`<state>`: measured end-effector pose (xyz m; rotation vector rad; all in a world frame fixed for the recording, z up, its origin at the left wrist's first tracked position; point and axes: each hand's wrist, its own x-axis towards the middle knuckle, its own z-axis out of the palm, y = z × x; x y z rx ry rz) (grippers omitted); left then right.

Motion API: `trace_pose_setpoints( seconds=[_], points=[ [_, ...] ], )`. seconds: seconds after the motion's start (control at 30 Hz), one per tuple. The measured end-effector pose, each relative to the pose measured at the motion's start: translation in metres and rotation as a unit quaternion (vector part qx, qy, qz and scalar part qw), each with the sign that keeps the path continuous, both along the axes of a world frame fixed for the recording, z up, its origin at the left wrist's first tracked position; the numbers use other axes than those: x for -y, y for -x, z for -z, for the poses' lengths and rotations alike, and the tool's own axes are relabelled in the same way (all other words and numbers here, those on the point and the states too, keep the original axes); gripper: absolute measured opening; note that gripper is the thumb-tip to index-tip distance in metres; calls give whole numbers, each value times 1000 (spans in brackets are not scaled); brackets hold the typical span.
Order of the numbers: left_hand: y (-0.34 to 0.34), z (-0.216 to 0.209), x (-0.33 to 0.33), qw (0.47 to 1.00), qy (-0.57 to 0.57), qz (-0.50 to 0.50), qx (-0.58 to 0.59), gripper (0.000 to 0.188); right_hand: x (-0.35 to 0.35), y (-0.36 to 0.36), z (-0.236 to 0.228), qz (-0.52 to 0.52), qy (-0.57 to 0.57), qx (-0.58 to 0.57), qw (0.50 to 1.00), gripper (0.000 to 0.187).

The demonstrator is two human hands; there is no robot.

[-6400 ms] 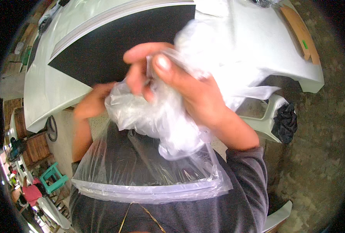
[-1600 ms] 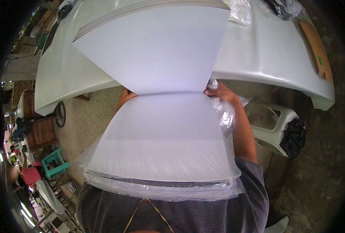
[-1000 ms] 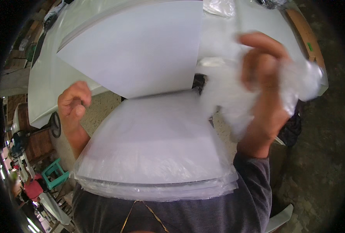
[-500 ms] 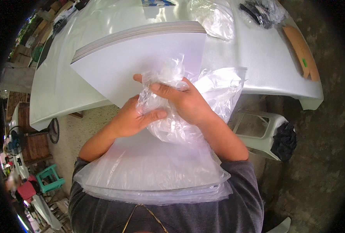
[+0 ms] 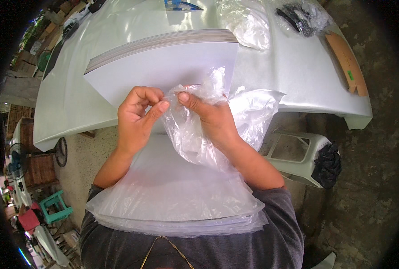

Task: The person wraps stacks of paper in plastic sheets by placing the paper inside the plastic and tucking the edges around the stack.

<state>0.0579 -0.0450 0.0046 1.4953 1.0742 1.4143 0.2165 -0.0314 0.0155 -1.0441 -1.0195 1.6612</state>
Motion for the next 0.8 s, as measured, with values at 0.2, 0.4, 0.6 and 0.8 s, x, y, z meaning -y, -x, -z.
trace_pose_setpoints(
  seconds=[0.2, 0.4, 0.6, 0.8],
  points=[
    [6, 0, -4, 994, -12, 34, -104, 11, 1, -4, 3, 12, 1, 17, 1000, 40],
    [-1, 5, -7, 996, -54, 19, -72, 12, -1, -9, 20, -34, 5, -32, 999, 42],
    [4, -1, -6, 996, -26, 34, -72, 15, 1, -5, 10, -1, -26, -63, 998, 34],
    [6, -5, -3, 991, -23, 58, -116, 19, 3, -5, 6, 14, -2, 5, 1000, 32]
  ],
)
